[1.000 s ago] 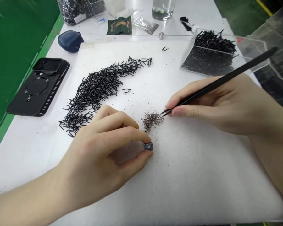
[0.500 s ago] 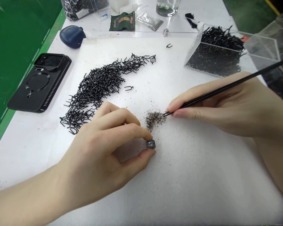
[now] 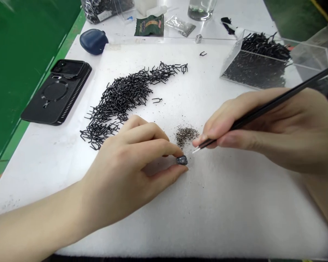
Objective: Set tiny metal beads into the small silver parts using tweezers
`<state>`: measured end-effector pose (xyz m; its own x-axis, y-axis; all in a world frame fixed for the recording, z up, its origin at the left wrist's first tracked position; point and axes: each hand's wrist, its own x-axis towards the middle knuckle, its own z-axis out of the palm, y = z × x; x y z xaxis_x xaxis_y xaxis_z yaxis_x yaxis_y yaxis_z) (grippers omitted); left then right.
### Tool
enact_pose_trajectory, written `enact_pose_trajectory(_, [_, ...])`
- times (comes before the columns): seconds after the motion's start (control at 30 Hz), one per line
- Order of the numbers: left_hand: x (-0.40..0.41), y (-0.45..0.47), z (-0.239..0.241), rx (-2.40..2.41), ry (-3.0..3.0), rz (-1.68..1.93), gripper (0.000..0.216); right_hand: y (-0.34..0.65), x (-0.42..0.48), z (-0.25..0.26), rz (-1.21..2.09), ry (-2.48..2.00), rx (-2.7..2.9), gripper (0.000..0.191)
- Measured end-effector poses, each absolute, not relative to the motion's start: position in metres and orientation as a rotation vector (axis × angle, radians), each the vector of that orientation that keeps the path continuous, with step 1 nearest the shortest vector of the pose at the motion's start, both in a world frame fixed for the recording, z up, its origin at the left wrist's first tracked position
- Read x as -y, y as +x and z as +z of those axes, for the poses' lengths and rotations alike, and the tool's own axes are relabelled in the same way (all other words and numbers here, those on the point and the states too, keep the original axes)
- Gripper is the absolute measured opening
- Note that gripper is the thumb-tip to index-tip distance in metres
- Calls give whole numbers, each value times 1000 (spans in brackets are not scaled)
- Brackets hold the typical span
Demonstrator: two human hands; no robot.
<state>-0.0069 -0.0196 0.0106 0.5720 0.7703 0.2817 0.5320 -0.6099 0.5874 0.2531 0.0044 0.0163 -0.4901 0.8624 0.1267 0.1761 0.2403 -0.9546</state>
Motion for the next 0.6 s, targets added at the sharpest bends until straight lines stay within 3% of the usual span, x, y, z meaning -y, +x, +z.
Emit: enact_pose_trajectory(0.6, [19, -6, 11, -1040, 2331, 716, 9, 251, -1, 4, 1461, -846, 1929, 24])
